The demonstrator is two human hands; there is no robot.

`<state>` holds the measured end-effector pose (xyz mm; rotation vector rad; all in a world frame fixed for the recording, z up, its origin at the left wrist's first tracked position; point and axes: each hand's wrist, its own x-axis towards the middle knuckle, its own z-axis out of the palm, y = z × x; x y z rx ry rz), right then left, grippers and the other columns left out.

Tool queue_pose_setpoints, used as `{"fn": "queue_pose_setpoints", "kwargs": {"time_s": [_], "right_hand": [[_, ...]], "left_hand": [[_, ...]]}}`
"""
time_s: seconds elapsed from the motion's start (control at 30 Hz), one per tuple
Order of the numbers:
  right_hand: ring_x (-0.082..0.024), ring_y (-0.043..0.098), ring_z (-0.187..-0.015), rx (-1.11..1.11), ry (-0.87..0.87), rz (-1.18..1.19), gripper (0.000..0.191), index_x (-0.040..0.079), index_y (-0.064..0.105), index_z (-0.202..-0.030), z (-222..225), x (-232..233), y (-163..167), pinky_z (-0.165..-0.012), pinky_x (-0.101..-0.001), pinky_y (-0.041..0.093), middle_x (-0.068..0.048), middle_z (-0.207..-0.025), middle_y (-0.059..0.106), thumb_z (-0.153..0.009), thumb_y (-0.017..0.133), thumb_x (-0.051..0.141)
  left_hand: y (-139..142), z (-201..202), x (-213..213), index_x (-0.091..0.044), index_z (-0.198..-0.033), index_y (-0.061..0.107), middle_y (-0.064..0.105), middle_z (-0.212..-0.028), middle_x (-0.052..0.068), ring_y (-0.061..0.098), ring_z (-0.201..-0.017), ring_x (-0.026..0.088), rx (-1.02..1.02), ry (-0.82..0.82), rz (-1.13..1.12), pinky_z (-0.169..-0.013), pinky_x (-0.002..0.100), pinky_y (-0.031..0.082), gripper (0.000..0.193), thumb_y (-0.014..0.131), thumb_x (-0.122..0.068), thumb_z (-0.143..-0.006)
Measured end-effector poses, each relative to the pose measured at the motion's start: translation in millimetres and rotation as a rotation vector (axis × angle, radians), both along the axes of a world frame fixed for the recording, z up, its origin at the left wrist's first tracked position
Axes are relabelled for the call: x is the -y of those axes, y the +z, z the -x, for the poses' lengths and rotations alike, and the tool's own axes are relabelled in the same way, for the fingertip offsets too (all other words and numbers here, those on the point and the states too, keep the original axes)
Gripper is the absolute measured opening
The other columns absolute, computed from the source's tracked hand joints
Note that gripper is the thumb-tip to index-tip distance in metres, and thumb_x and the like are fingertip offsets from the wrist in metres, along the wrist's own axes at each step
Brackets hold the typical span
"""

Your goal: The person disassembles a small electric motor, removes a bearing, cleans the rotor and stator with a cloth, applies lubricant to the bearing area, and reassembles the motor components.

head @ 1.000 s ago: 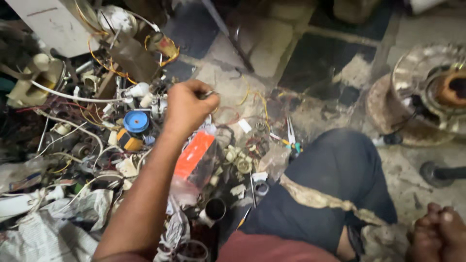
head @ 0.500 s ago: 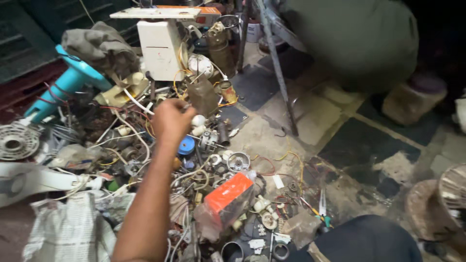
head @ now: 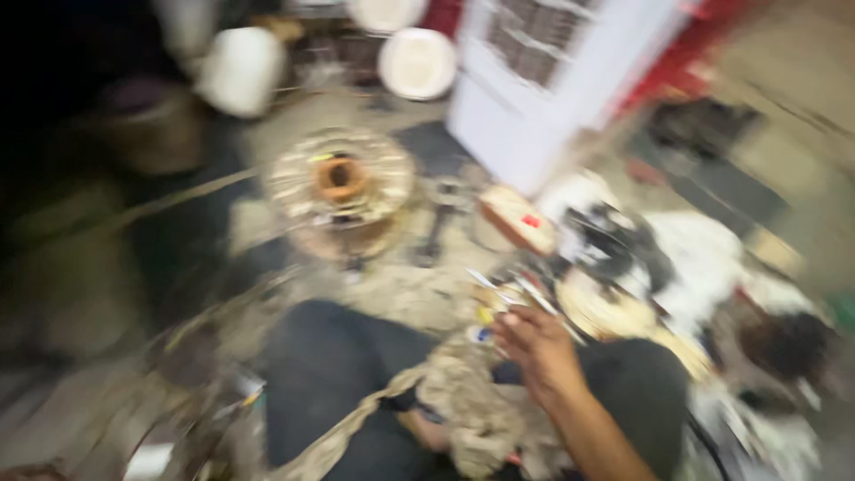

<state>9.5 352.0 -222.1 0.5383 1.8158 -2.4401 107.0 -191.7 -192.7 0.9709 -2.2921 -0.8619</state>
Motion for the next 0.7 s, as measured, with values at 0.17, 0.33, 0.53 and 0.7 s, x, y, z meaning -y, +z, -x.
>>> {"fn": "queue_pose_setpoints", "kwargs": {"time_s": [0.17,0.33,0.53,0.7], "right_hand": [[-0.017,0.071,-0.079,0.071,-0.166,0.034,0.020,0.003,0.068,-0.110,-37,-20,7,-0.070,-0.0302,0.057,-0.011,-0.098,0.076,-0.091,0.070,0.010],[-0.016,0.066,-0.066,0.113,-0.177,-0.086,0.017,0.002,0.070,-0.109,-32,-42,-26,-0.059,-0.0294,0.056,-0.009,-0.093,0.078,-0.093,0.069,0.008],[-0.013,0.073,-0.076,-0.040,-0.046,-0.047,0.012,-0.001,0.065,-0.109,-7,-58,-52,-0.064,-0.0278,0.059,-0.004,-0.088,0.073,-0.097,0.063,0.000],[-0.012,0.067,-0.081,-0.081,-0.016,-0.074,0.015,0.001,0.068,-0.112,-1,-81,-60,-0.072,-0.0275,0.056,-0.005,-0.094,0.072,-0.097,0.066,-0.002]], "left_hand": [[0,102,-104,-0.004,-0.097,0.076,0.073,-0.087,0.010,0.071,-0.075,0.020,-0.060,-0.528,-0.004,-0.070,0.035,0.054,0.022,0.082,-0.016,-0.079],[26,156,-279,-0.005,-0.089,0.075,0.073,-0.085,0.009,0.071,-0.074,0.020,-0.084,-1.035,-0.101,-0.070,0.034,0.055,0.015,0.080,-0.013,-0.078],[54,180,-445,-0.005,-0.086,0.072,0.073,-0.087,0.008,0.074,-0.075,0.022,-0.096,-1.381,-0.141,-0.068,0.034,0.057,0.016,0.079,-0.011,-0.072],[57,205,-533,-0.007,-0.084,0.073,0.074,-0.085,0.007,0.075,-0.075,0.024,-0.024,-1.491,-0.097,-0.067,0.035,0.058,0.014,0.079,-0.011,-0.071]]}}
